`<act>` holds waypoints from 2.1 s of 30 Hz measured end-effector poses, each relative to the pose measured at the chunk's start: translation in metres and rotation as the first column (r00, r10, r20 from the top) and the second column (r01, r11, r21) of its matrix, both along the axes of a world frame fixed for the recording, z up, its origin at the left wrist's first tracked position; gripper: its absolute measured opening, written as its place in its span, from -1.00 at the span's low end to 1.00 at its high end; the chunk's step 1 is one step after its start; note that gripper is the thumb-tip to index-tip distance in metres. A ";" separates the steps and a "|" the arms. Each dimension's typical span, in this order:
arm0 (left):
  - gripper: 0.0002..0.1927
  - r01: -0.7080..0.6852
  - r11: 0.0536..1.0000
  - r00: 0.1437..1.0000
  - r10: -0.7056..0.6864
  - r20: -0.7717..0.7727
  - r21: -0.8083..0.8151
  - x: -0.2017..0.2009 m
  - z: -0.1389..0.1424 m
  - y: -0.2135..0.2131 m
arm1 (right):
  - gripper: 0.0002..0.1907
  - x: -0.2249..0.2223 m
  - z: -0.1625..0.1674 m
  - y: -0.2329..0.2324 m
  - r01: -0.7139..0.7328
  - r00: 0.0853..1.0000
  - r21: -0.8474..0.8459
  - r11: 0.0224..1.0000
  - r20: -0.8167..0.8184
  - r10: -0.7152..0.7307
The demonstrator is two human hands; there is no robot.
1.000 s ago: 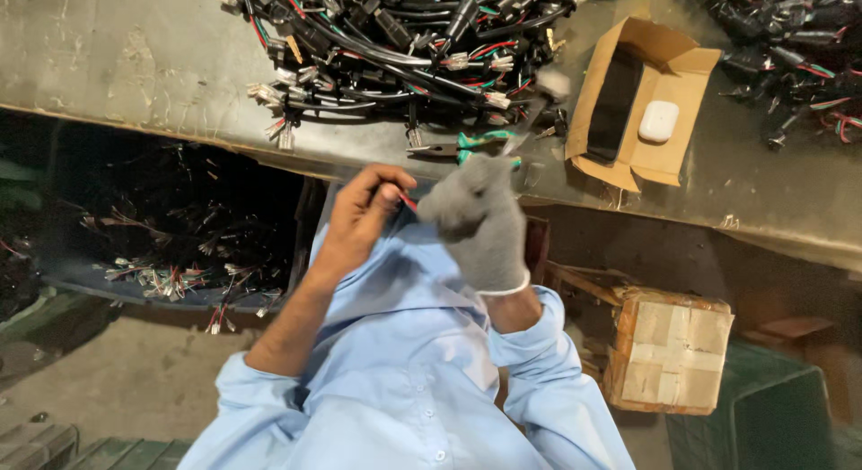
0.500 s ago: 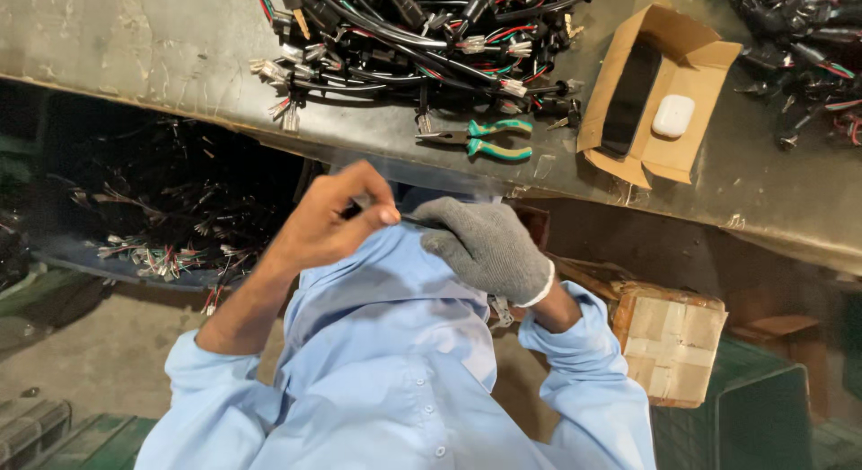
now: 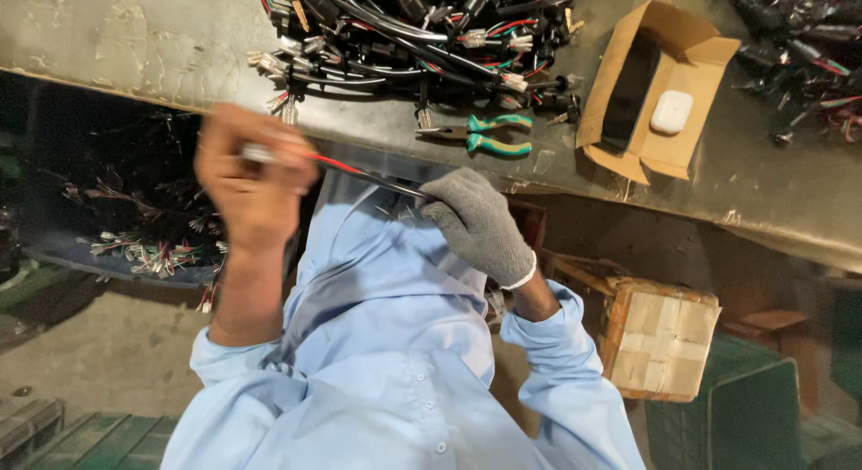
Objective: The person sits at a metal workbench and assembles wire harnesses. They hold a black cable, use pliers to work on the wire ends, fit connectors onto the cable, and place finished harnesses on the bench while reaching into bins of wire scraps and components.
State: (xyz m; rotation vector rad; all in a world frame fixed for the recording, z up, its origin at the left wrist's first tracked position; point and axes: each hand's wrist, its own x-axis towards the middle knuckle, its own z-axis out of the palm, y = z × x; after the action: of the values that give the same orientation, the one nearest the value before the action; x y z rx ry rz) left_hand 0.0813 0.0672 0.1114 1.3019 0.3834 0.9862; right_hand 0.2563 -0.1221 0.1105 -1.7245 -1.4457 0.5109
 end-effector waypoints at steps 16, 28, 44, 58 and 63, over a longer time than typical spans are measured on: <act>-0.66 0.412 0.900 0.772 -0.426 -0.471 -0.138 0.001 -0.099 -0.070 | -0.82 -0.024 -0.061 -0.010 0.199 0.965 0.063 0.978 -0.189 -0.184; -0.76 0.359 0.870 0.809 -0.471 -0.353 -0.337 0.013 -0.102 -0.082 | -0.74 -0.037 -0.055 -0.002 0.280 0.846 -0.139 0.950 -0.431 -0.313; -0.63 0.461 0.844 0.839 -0.515 -0.174 -0.276 0.015 -0.096 -0.077 | -0.70 -0.026 -0.039 0.001 0.298 0.955 0.059 0.953 -0.012 -0.297; -0.71 0.511 0.764 0.765 -0.613 -0.195 -0.394 0.014 -0.099 -0.078 | -0.74 -0.038 -0.055 -0.011 0.389 0.774 -0.254 0.886 -0.431 -0.463; -0.76 0.462 0.876 0.693 -0.454 -0.559 -0.138 0.017 -0.091 -0.082 | -0.84 -0.037 -0.057 -0.004 0.413 0.739 -0.317 0.854 -0.431 -0.518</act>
State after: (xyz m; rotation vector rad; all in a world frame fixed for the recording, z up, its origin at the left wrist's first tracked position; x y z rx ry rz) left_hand 0.0978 -0.0148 0.0205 1.6011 0.4776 0.1412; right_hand 0.2189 -0.1259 0.0539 -1.8459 -0.5642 0.7751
